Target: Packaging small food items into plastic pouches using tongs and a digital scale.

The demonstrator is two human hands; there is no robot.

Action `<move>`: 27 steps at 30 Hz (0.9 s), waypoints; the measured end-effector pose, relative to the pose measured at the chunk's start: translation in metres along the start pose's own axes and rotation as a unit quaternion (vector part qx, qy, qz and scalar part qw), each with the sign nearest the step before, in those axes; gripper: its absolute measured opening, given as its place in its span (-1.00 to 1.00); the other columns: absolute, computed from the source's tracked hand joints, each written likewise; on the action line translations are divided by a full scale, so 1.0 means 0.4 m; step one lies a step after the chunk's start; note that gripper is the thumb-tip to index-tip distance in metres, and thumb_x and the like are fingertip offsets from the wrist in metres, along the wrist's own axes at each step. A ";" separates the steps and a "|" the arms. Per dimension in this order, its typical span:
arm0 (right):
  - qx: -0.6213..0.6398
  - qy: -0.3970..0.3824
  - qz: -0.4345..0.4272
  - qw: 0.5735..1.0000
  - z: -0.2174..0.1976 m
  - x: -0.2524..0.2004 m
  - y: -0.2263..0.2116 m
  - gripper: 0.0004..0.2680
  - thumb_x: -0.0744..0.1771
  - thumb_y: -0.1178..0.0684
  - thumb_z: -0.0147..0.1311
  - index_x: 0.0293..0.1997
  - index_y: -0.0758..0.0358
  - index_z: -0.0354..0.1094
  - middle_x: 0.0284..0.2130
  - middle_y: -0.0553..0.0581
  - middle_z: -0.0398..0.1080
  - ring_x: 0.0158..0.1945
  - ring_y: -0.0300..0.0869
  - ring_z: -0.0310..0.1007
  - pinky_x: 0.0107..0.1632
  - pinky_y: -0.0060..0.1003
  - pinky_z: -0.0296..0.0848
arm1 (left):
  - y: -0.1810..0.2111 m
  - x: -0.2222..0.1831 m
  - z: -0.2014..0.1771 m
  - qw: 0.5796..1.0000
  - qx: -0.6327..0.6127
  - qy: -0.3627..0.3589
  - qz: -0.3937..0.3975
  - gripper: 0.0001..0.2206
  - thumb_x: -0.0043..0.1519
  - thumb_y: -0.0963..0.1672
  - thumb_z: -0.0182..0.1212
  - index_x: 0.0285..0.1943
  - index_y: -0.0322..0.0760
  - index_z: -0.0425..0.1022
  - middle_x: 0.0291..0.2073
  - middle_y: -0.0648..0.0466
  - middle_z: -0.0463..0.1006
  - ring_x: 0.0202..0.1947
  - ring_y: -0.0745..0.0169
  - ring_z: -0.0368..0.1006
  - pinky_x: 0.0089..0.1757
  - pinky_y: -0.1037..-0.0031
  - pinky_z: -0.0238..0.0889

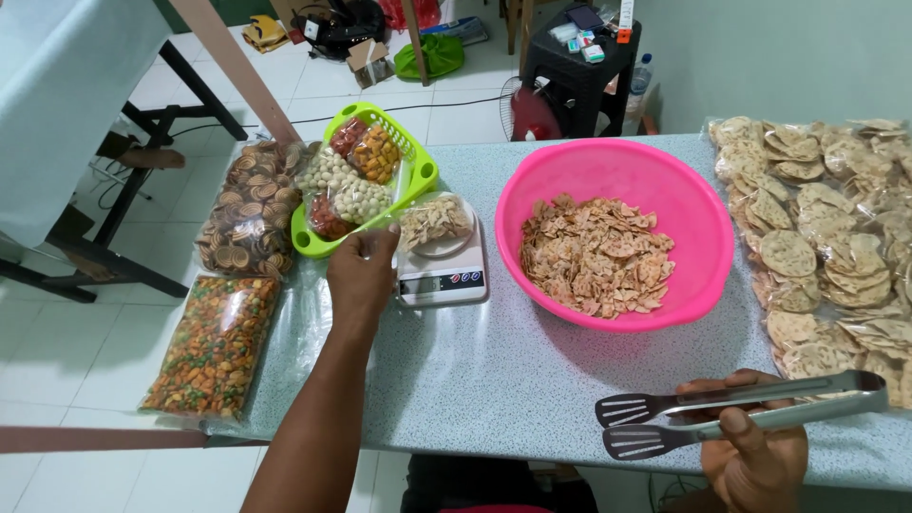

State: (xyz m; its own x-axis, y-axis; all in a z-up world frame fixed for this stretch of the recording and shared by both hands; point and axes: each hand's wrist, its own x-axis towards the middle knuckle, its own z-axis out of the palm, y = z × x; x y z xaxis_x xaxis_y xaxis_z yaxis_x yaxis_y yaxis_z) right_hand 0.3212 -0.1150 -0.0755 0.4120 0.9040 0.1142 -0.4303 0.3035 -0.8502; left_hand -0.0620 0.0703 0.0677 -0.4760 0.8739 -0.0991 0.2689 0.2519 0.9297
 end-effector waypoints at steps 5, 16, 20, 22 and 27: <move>-0.024 -0.009 -0.002 1.000 0.005 0.010 -0.002 -0.69 0.28 0.05 0.21 0.09 0.27 0.28 -0.21 0.44 0.52 -0.11 0.21 0.63 -0.03 0.17 0.62 | 0.009 -0.021 -0.040 0.993 0.000 -0.034 -0.112 -0.63 0.23 0.11 0.24 -0.05 -0.17 0.56 -0.29 0.09 0.54 -0.42 0.23 0.46 -0.41 0.40 0.30; -0.014 -0.017 0.015 1.000 -0.010 0.015 0.000 -0.69 0.28 0.07 0.20 0.10 0.27 0.28 -0.18 0.45 0.52 -0.09 0.24 0.61 0.05 0.19 0.58 | -0.021 -0.011 -0.044 0.994 -0.018 -0.047 -0.097 -0.59 0.27 0.13 0.18 -0.13 -0.26 0.57 -0.57 0.07 0.42 -0.63 0.35 0.25 -0.52 0.48 0.17; -0.015 -0.020 0.015 1.000 -0.007 0.016 -0.001 -0.69 0.28 0.07 0.21 0.08 0.27 0.27 -0.19 0.44 0.53 -0.08 0.25 0.61 0.05 0.21 0.58 | -0.028 -0.005 -0.043 0.994 -0.026 -0.045 -0.091 -0.55 0.28 0.15 0.14 -0.15 -0.29 0.56 -0.56 0.07 0.43 -0.62 0.35 0.26 -0.52 0.48 0.18; -0.010 -0.023 0.018 1.000 -0.003 0.017 -0.003 -0.68 0.28 0.07 0.21 0.09 0.29 0.27 -0.19 0.44 0.53 -0.08 0.24 0.61 0.04 0.20 0.58 | -0.032 -0.003 -0.042 0.995 -0.027 -0.046 -0.090 -0.55 0.28 0.15 0.13 -0.14 -0.29 0.56 -0.51 0.07 0.44 -0.61 0.36 0.26 -0.51 0.48 0.18; -0.009 -0.027 0.020 0.999 -0.002 0.022 -0.003 -0.68 0.28 0.07 0.21 0.11 0.30 0.25 -0.19 0.47 0.52 -0.07 0.26 0.61 0.03 0.20 0.59 | -0.031 -0.006 -0.041 0.995 -0.017 -0.047 -0.089 -0.57 0.29 0.15 0.13 -0.18 -0.26 0.54 -0.60 0.07 0.41 -0.62 0.35 0.25 -0.51 0.46 0.18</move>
State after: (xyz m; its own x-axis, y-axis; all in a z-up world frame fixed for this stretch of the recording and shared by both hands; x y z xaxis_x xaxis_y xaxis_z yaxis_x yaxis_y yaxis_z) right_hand 0.3261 -0.1078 -0.0739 0.3498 0.9306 0.1075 -0.4300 0.2615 -0.8641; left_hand -0.0779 0.0581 0.0623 -0.4333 0.8517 -0.2946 0.1572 0.3933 0.9059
